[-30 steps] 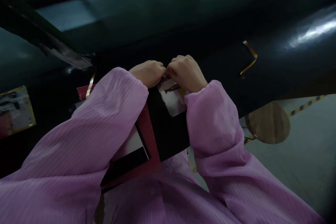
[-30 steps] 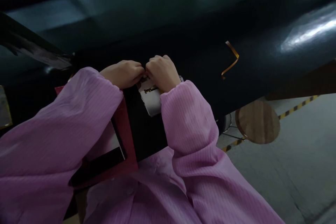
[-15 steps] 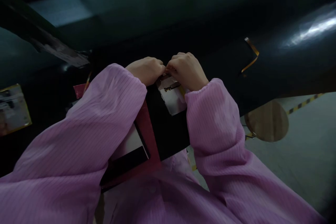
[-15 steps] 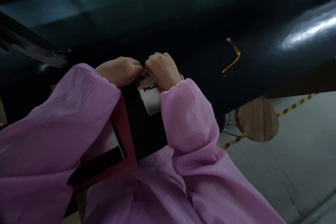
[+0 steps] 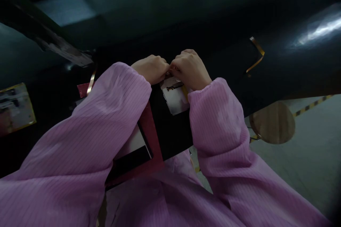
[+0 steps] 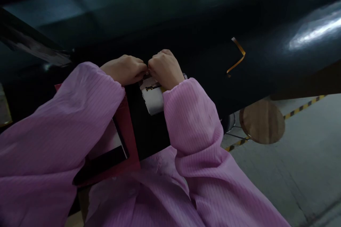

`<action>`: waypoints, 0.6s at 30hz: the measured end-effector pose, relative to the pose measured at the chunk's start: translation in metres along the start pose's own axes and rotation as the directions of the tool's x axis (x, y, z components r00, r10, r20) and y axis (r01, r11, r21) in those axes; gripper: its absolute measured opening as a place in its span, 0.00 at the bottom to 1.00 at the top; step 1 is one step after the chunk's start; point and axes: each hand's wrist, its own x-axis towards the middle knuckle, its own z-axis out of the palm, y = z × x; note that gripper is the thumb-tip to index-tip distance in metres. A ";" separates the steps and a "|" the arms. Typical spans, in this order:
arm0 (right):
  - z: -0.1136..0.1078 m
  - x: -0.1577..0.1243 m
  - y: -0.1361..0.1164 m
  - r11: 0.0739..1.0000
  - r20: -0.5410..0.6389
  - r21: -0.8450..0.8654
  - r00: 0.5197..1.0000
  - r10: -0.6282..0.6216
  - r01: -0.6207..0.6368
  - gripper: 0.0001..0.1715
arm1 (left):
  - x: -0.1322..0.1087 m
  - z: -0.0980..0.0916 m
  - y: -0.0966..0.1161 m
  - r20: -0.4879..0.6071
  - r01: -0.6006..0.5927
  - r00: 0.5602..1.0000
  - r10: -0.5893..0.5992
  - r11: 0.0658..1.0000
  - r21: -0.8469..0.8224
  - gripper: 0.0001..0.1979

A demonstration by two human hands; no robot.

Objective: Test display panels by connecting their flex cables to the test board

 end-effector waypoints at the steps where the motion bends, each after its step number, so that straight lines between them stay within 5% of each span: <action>1: 0.000 0.000 0.000 1.000 -0.007 0.007 1.000 0.000 0.000 0.20 | 0.001 0.000 0.000 0.008 0.011 1.000 -0.011 1.000 -0.017 0.12; 8: 0.018 -0.001 0.006 0.992 -0.197 0.123 0.980 0.000 0.025 0.18 | -0.002 0.000 -0.002 -0.035 0.126 0.990 -0.138 0.962 -0.241 0.11; 12: 0.018 -0.005 0.010 0.970 -0.380 0.240 0.915 0.135 -0.044 0.15 | -0.018 -0.004 -0.010 -0.215 0.207 0.929 -0.302 0.904 -0.373 0.11; 15: 0.003 -0.015 0.015 0.929 -0.514 0.359 0.811 0.279 -0.092 0.14 | -0.036 -0.012 0.001 -0.225 0.293 0.809 -0.543 0.705 -0.646 0.09; 17: -0.009 -0.026 0.022 0.882 -0.578 0.454 0.712 0.398 -0.124 0.14 | -0.050 -0.018 0.022 -0.044 0.304 0.777 -0.628 0.436 -0.847 0.12; 18: -0.014 -0.031 0.026 0.849 -0.589 0.503 0.655 0.473 -0.161 0.14 | -0.057 -0.021 0.036 0.091 0.302 0.762 -0.641 0.228 -0.925 0.16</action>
